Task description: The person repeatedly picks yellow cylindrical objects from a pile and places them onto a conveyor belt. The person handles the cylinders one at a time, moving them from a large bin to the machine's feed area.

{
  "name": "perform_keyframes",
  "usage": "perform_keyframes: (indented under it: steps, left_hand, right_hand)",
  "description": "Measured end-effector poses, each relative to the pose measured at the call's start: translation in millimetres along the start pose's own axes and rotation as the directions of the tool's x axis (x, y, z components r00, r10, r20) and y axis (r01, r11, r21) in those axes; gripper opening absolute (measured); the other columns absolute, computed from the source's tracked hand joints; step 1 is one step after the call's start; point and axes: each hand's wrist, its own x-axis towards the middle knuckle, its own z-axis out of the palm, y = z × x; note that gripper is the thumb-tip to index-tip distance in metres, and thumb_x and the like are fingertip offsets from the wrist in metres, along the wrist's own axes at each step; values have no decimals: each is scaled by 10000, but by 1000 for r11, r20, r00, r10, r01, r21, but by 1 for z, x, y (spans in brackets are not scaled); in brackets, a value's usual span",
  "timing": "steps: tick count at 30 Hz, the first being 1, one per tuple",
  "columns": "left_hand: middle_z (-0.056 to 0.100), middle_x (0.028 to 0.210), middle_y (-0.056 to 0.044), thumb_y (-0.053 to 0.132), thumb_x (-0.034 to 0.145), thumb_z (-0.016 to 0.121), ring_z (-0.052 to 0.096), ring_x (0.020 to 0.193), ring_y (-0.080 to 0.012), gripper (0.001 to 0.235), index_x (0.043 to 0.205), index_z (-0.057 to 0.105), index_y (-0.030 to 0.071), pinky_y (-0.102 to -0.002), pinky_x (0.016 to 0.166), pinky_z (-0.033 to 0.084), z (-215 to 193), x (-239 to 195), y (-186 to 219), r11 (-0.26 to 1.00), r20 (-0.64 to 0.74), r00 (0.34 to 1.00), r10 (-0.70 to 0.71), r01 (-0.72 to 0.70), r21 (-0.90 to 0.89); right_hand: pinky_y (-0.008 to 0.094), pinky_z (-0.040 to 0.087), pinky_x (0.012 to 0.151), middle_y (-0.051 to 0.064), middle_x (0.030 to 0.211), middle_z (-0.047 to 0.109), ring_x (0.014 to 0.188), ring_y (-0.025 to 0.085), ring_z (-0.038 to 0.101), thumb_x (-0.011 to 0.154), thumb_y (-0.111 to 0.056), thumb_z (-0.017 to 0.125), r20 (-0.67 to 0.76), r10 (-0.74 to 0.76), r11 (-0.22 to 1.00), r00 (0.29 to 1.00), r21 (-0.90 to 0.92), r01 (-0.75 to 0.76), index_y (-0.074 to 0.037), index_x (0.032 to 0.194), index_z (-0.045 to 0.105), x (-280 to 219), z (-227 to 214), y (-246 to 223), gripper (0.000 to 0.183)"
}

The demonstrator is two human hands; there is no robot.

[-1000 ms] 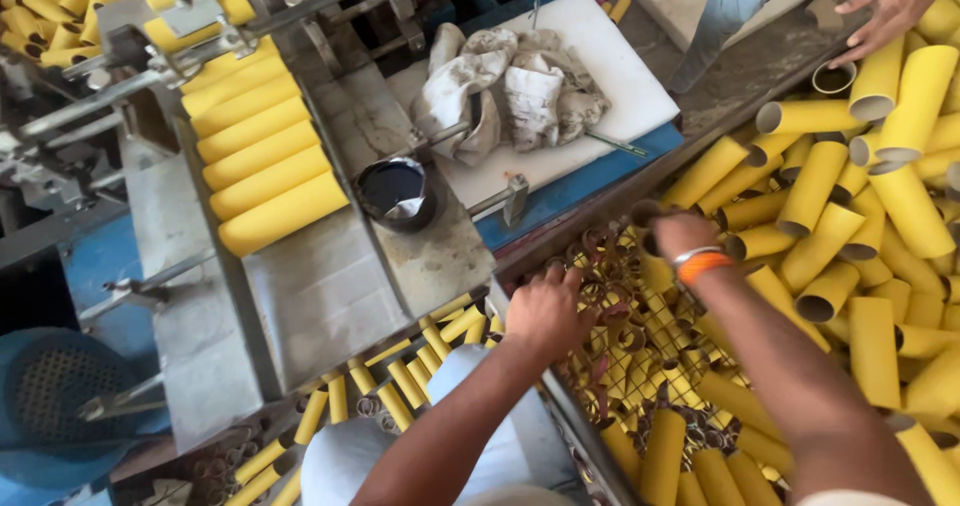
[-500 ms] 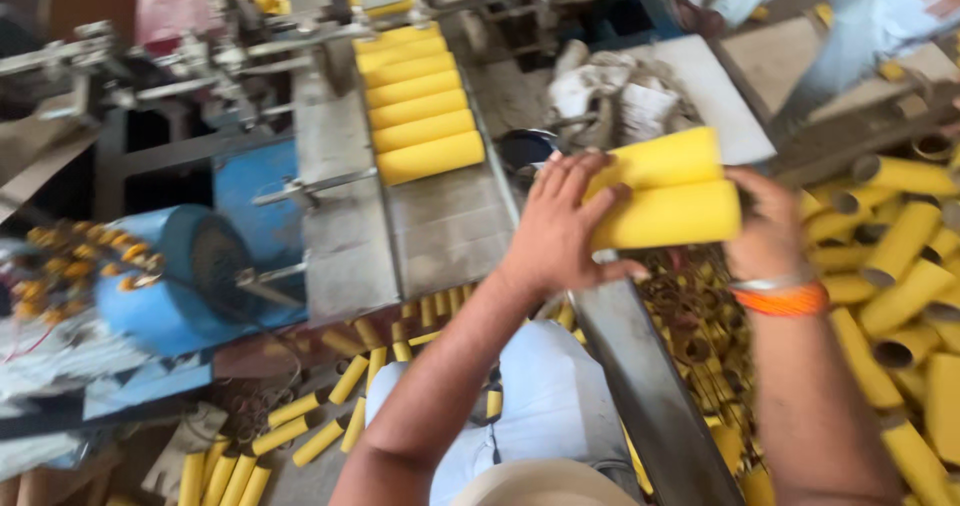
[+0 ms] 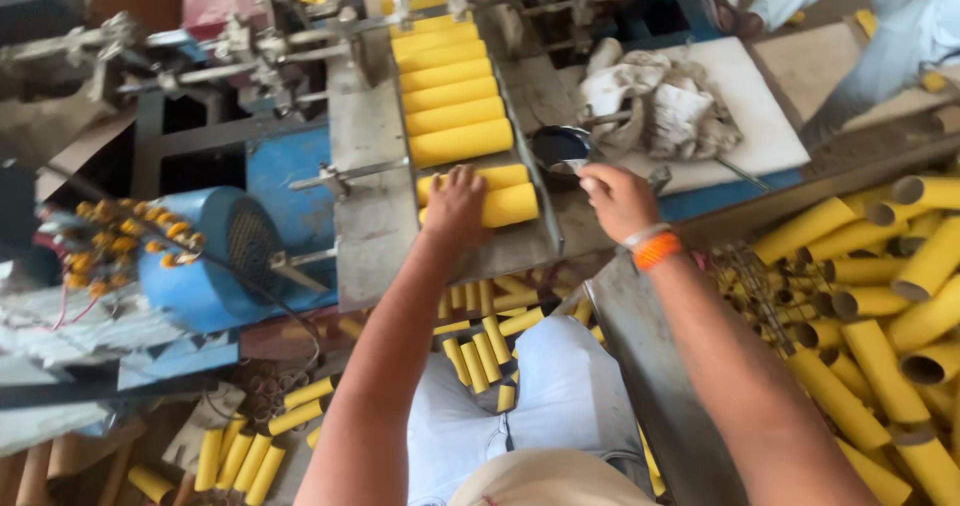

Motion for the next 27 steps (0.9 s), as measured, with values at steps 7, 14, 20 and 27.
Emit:
perform_keyframes:
  steps: [7,14,20,27]
  left_hand:
    - [404,1503,-183,431,644,845,323,1442,-351,825,1339,532,115,-611,1168,200,-28,3,11,997,3,999,45,-45,56]
    - [679,1066,-158,181,802,727,624,1062,-395,287,1064,663,82,-500,952,482,-37,3,191,769,-393,855,338,-492,-408]
    - [734,1005,-115,379,822,746,707,889,-359,351,1091,699,157,-502,731,558,-21,-1,296,777,50,893,448,-361,-516]
    - [764,913,-54,441,821,738,738,788,-316,345,1073,713,206,-470,672,588,-18,3,300,873,98,952,291,-222,-435]
  right_hand:
    - [314,547,706,86,890,756,756,178,692,979,-198,694,-74,404,914,912,-9,-406,-97,1176,751,-142,-104,75,228]
    - [413,585,823,128,1086,759,937,274,740,905,-188,702,205,542,838,815,-206,-505,-102,1175,732,-255,-69,161,285]
    - [463,557,919,170,1154,754,1025,343,721,948,-212,673,113,697,684,708,-400,-610,-126,1213,746,-253,-85,245,288]
    - [486,521,944,191,1234,693,1110,393,675,860,-271,719,-335,578,308,745,-756,-578,-40,1221,708,-277,-191,348,429]
